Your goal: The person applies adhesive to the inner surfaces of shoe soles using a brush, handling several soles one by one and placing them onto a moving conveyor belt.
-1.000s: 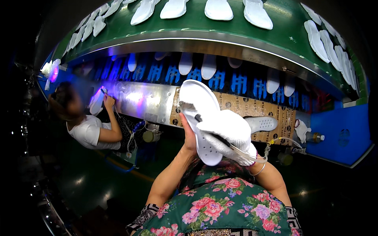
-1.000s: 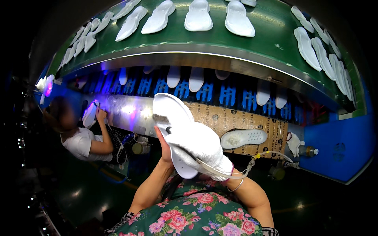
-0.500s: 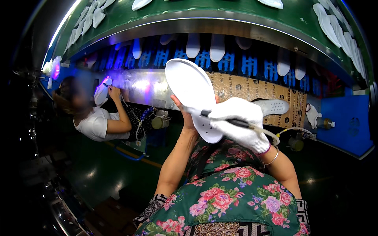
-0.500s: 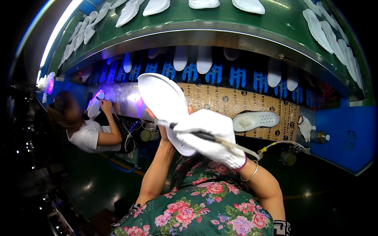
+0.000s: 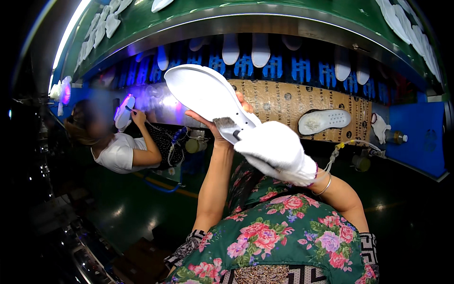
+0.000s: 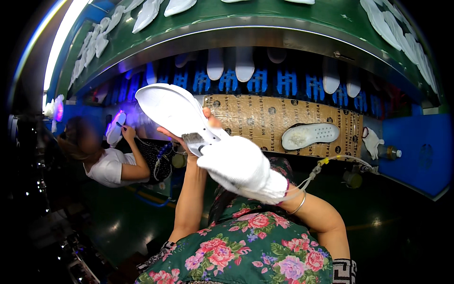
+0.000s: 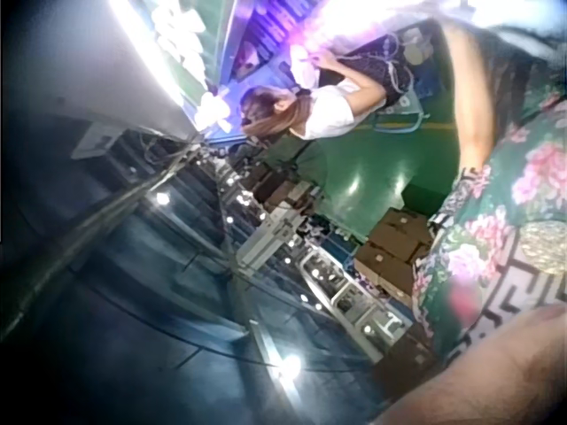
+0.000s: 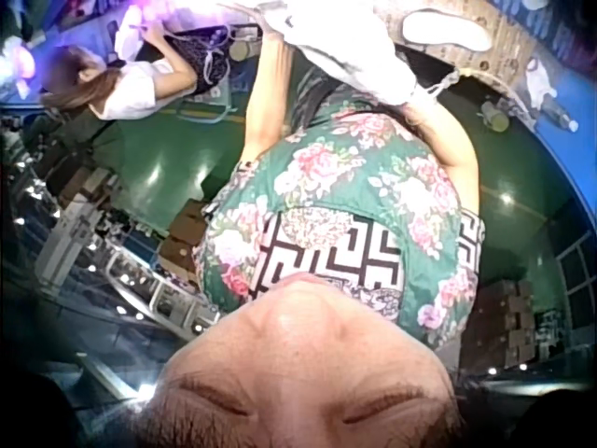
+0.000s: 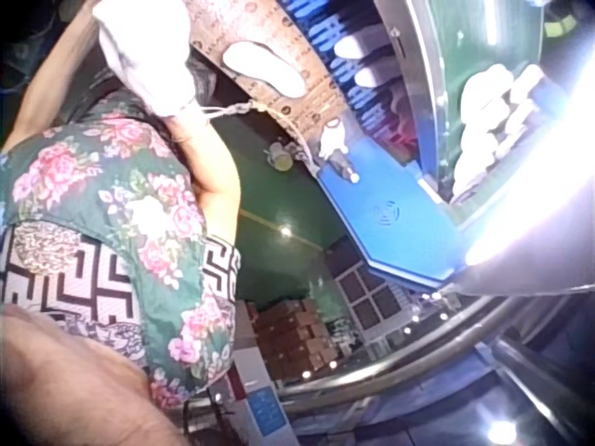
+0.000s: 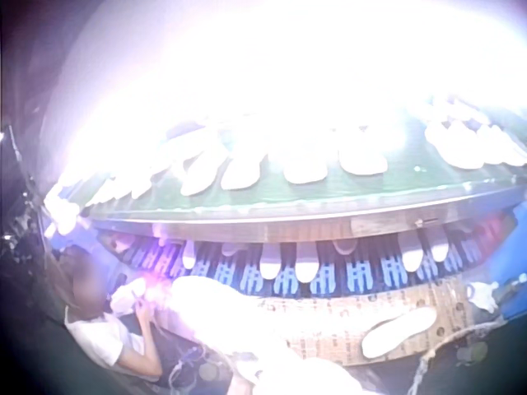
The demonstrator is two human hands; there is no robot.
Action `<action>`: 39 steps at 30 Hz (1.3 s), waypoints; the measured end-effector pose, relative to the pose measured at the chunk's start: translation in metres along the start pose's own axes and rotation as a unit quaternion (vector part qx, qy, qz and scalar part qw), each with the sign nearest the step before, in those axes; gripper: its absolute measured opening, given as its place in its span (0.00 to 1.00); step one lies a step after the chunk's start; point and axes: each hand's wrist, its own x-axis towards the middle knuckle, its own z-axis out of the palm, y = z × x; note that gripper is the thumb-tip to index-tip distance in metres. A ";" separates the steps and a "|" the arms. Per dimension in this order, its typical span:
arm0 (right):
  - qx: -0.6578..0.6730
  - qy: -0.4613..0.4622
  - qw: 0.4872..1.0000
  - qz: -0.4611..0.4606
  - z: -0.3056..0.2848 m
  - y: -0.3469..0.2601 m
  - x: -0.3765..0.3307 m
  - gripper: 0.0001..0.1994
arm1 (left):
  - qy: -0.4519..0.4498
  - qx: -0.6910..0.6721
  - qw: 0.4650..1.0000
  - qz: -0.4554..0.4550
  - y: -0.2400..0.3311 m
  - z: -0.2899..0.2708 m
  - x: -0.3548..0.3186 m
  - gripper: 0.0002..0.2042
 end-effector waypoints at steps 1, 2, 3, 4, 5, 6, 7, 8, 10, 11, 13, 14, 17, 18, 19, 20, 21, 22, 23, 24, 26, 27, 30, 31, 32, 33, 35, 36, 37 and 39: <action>0.007 -0.008 1.000 -0.015 0.001 -0.003 0.000 0.16 | 0.000 0.002 1.000 -0.001 0.002 0.000 0.002 0.59; 0.057 -0.011 0.998 0.012 0.004 -0.004 -0.001 0.15 | -0.016 -0.008 1.000 -0.003 0.005 -0.001 0.002 0.59; 0.135 -0.022 0.989 0.057 -0.002 -0.003 0.004 0.12 | -0.033 -0.018 0.999 -0.005 0.007 0.000 0.002 0.59; 0.146 -0.010 0.985 0.093 -0.005 -0.002 0.007 0.10 | -0.014 -0.020 1.000 0.016 0.008 0.002 0.002 0.58; 0.157 0.002 0.979 0.129 -0.007 0.000 0.008 0.09 | -0.013 -0.020 1.000 0.016 0.008 0.006 0.003 0.58; 0.121 0.043 0.985 0.116 -0.006 0.003 0.009 0.09 | -0.020 -0.014 0.999 0.021 0.009 0.009 0.004 0.58; 0.083 0.031 0.991 0.097 -0.004 0.008 0.007 0.10 | -0.028 -0.009 0.999 0.026 0.010 0.010 0.006 0.57; 0.067 0.010 0.996 0.066 -0.002 0.006 0.006 0.11 | -0.014 0.006 0.999 0.051 0.013 0.007 0.007 0.60; 0.070 -0.002 0.997 0.025 0.005 -0.001 0.004 0.13 | -0.036 -0.004 0.999 0.038 0.021 0.005 0.011 0.60; 0.097 -0.029 0.994 0.036 0.005 -0.001 0.004 0.12 | -0.054 -0.012 0.998 0.025 0.025 0.001 0.010 0.60; 0.224 -0.033 0.967 0.114 0.002 0.002 0.007 0.09 | -0.056 0.007 0.998 0.035 0.034 -0.007 0.010 0.59; 0.228 -0.011 0.962 0.149 0.001 0.003 0.009 0.07 | -0.020 0.031 0.998 0.042 0.036 -0.004 0.012 0.59; 0.109 0.021 0.988 0.105 -0.001 0.010 0.010 0.10 | 0.028 0.016 0.998 0.046 0.033 0.011 0.017 0.59; 0.056 0.005 0.998 0.042 -0.001 0.009 0.010 0.11 | 0.014 0.029 0.998 0.046 0.033 0.016 0.021 0.59; 0.028 -0.016 0.999 0.019 0.007 0.007 0.002 0.13 | 0.000 0.041 0.998 0.045 0.033 0.017 0.025 0.59; 0.056 -0.018 0.998 0.020 0.009 0.002 0.001 0.13 | -0.009 0.052 0.998 0.035 0.037 0.013 0.026 0.59; 0.084 -0.019 0.996 0.021 0.010 -0.001 0.001 0.14 | -0.009 0.053 0.998 0.035 0.042 0.011 0.025 0.59; 0.138 -0.033 0.989 0.050 0.008 0.002 0.002 0.13 | -0.023 0.055 0.998 -0.009 0.046 0.011 0.024 0.57; 0.173 -0.035 0.979 0.106 0.005 0.002 0.004 0.10 | -0.035 0.055 0.996 -0.054 0.049 0.010 0.023 0.56; 0.205 -0.026 0.969 0.137 0.005 0.005 0.005 0.09 | -0.033 0.054 0.996 -0.054 0.049 0.009 0.024 0.56; 0.227 0.011 0.950 0.216 0.002 0.000 0.011 0.08 | -0.020 0.073 0.995 -0.072 0.048 0.012 0.029 0.55; 0.145 0.020 0.974 0.175 0.002 0.003 0.011 0.09 | -0.019 0.072 0.995 -0.071 0.048 0.014 0.031 0.55; 0.080 0.021 0.992 0.092 0.006 0.005 0.008 0.10 | -0.054 0.048 0.993 -0.097 0.048 0.020 0.039 0.57; 0.063 0.013 0.996 0.067 0.008 0.005 0.007 0.10 | -0.042 0.083 0.992 -0.087 0.047 0.021 0.043 0.57; 0.048 0.006 0.997 0.055 0.012 0.004 0.006 0.11 | -0.030 0.119 0.990 -0.076 0.047 0.021 0.045 0.59; 0.043 0.001 0.998 0.053 0.015 0.001 0.005 0.11 | -0.030 0.119 0.990 -0.076 0.048 0.021 0.045 0.59; 0.133 -0.017 0.984 0.114 0.014 -0.003 0.004 0.10 | -0.035 0.115 0.987 -0.103 0.049 0.020 0.044 0.59; 0.199 -0.026 0.966 0.163 0.011 -0.001 0.005 0.09 | -0.035 0.121 0.986 -0.110 0.049 0.021 0.043 0.59; 0.264 -0.035 0.941 0.210 0.008 -0.001 0.007 0.08 | -0.033 0.121 0.986 -0.109 0.050 0.024 0.043 0.59; 0.237 -0.007 0.940 0.246 0.004 -0.003 0.013 0.07 | 0.024 0.147 0.979 -0.141 0.051 0.026 0.042 0.58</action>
